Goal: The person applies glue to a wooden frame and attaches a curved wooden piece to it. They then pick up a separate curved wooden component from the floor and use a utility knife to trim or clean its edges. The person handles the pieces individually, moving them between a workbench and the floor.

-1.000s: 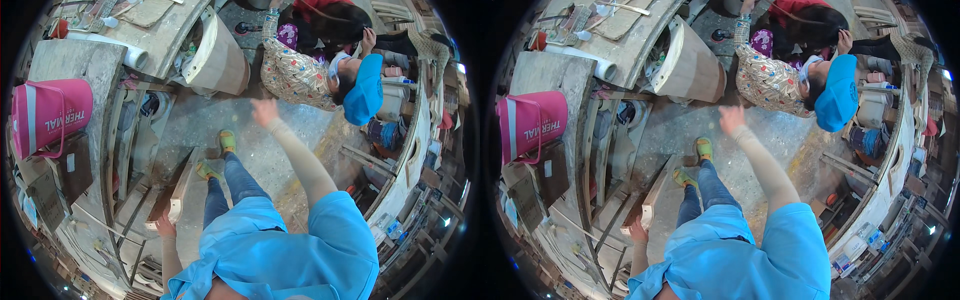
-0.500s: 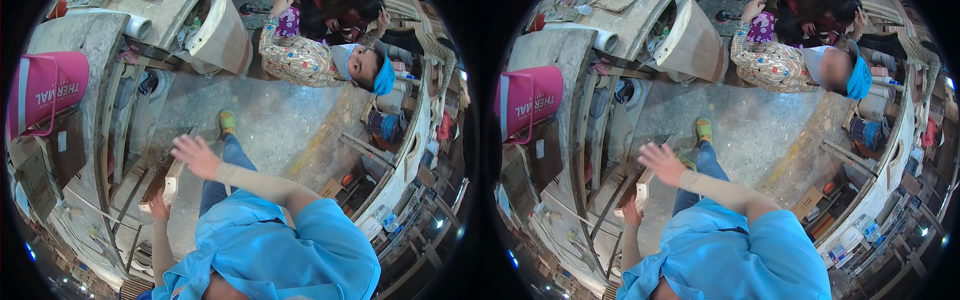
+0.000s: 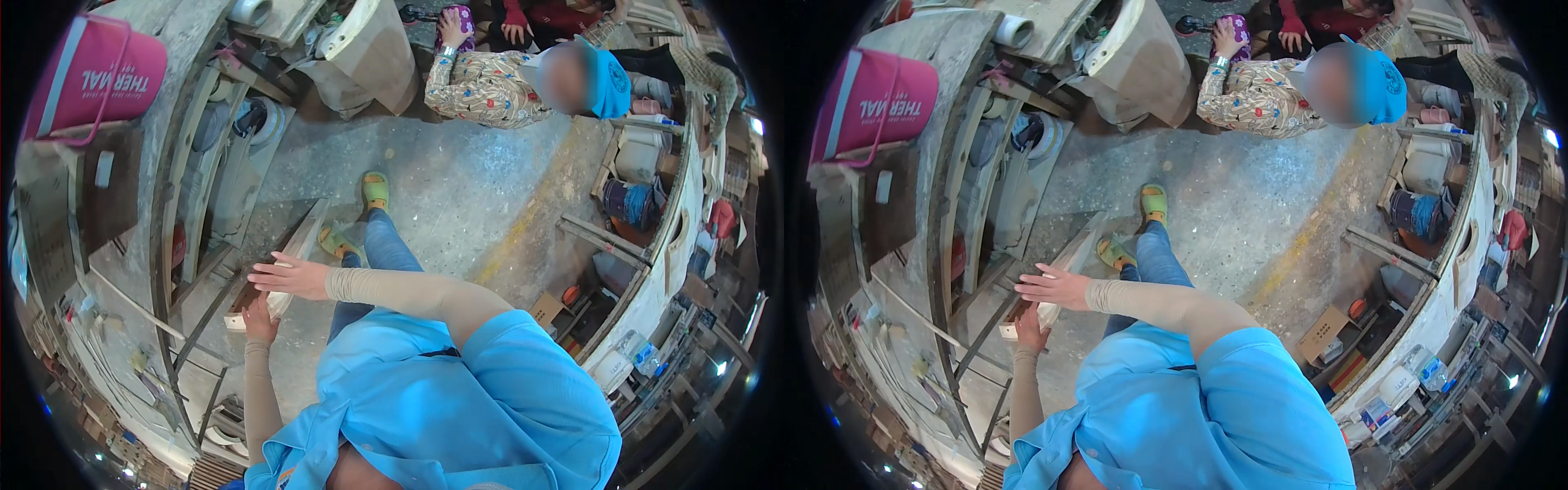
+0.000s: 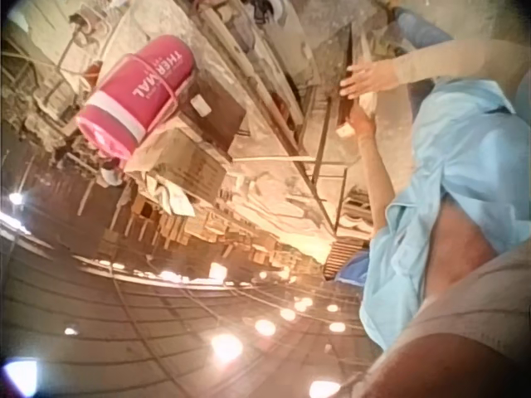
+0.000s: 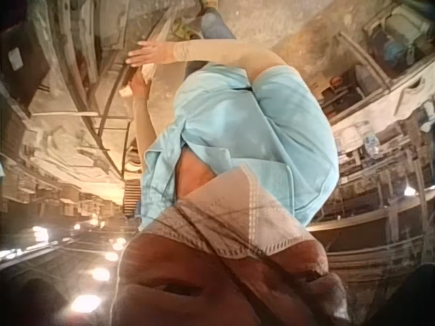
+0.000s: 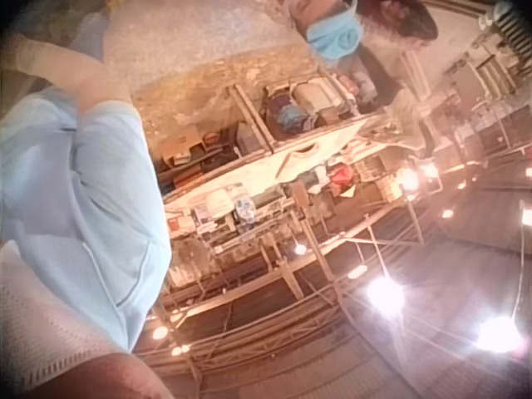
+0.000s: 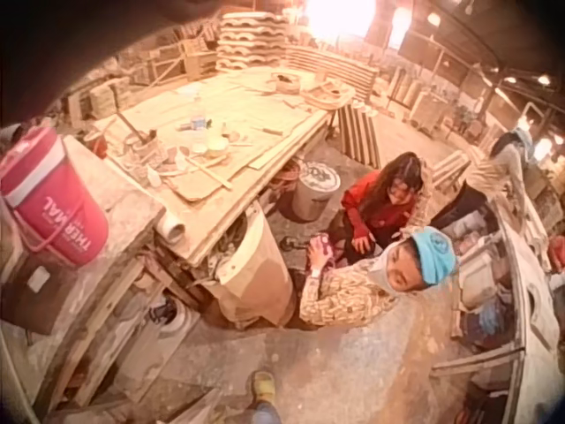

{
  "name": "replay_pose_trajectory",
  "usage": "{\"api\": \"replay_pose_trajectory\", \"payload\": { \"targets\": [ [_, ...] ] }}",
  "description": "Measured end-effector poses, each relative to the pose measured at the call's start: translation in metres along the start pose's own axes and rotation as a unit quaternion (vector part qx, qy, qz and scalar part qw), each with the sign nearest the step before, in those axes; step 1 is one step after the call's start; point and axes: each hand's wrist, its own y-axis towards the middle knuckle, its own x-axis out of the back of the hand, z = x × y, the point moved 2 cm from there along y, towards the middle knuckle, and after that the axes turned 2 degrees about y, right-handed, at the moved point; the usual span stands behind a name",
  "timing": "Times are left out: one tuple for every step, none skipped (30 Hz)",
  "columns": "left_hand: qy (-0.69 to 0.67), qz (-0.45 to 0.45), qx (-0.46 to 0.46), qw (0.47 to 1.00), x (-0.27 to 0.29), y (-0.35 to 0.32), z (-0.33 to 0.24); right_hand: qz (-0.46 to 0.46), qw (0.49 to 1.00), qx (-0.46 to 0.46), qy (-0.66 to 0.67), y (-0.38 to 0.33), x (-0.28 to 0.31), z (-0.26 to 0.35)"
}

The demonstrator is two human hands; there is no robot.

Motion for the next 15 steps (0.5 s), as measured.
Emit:
{"api": "replay_pose_trajectory", "payload": {
  "targets": [
    [0.008,0.001,0.001,1.0,0.0,-0.001,0.0,0.039,0.999,-0.01,-0.008,-0.002,-0.018,0.008],
    [0.01,-0.006,-0.003,1.0,0.001,-0.001,-0.001,0.077,0.997,-0.021,-0.016,-0.006,-0.05,0.018],
    [0.01,-0.013,-0.005,1.0,0.0,-0.002,-0.003,0.117,0.992,-0.031,-0.024,-0.007,-0.069,0.026],
    [0.01,-0.018,-0.009,1.0,-0.003,-0.004,-0.001,0.118,0.992,-0.045,-0.01,-0.006,-0.068,0.032],
    [0.018,-0.037,-0.016,0.999,-0.013,-0.004,0.005,0.069,0.997,-0.039,0.002,-0.006,-0.052,0.035],
    [0.027,-0.056,-0.022,0.998,-0.028,-0.001,0.015,0.019,0.999,-0.032,0.013,-0.007,-0.035,0.037],
    [0.037,-0.074,-0.031,0.996,-0.026,-0.004,0.011,-0.03,0.999,-0.029,0.026,-0.009,-0.023,0.04],
    [0.032,-0.064,-0.032,0.997,-0.024,-0.006,0.009,0.009,0.999,-0.037,0.016,-0.015,-0.035,0.045],
    [0.028,-0.054,-0.034,0.998,-0.02,-0.006,0.005,0.047,0.998,-0.046,0.006,-0.022,-0.056,0.05],
    [0.026,-0.045,-0.032,0.998,-0.012,-0.007,0.002,0.081,0.995,-0.054,-0.002,-0.022,-0.058,0.054],
    [0.028,-0.044,-0.029,0.998,-0.012,-0.006,0.002,0.056,0.996,-0.065,0.028,-0.022,-0.057,0.057],
    [0.03,-0.043,-0.027,0.998,-0.013,-0.006,0.002,0.031,0.995,-0.076,0.059,-0.024,-0.057,0.06],
    [0.03,-0.041,-0.024,0.998,-0.015,-0.006,0.003,0.008,0.992,-0.086,0.09,-0.025,-0.05,0.062],
    [0.028,-0.045,-0.03,0.998,-0.015,-0.007,0.002,-0.001,0.991,-0.087,0.098,-0.027,-0.04,0.065],
    [0.025,-0.051,-0.037,0.998,-0.013,-0.01,0.001,-0.009,0.99,-0.088,0.106,-0.029,-0.03,0.066]
  ]
}}
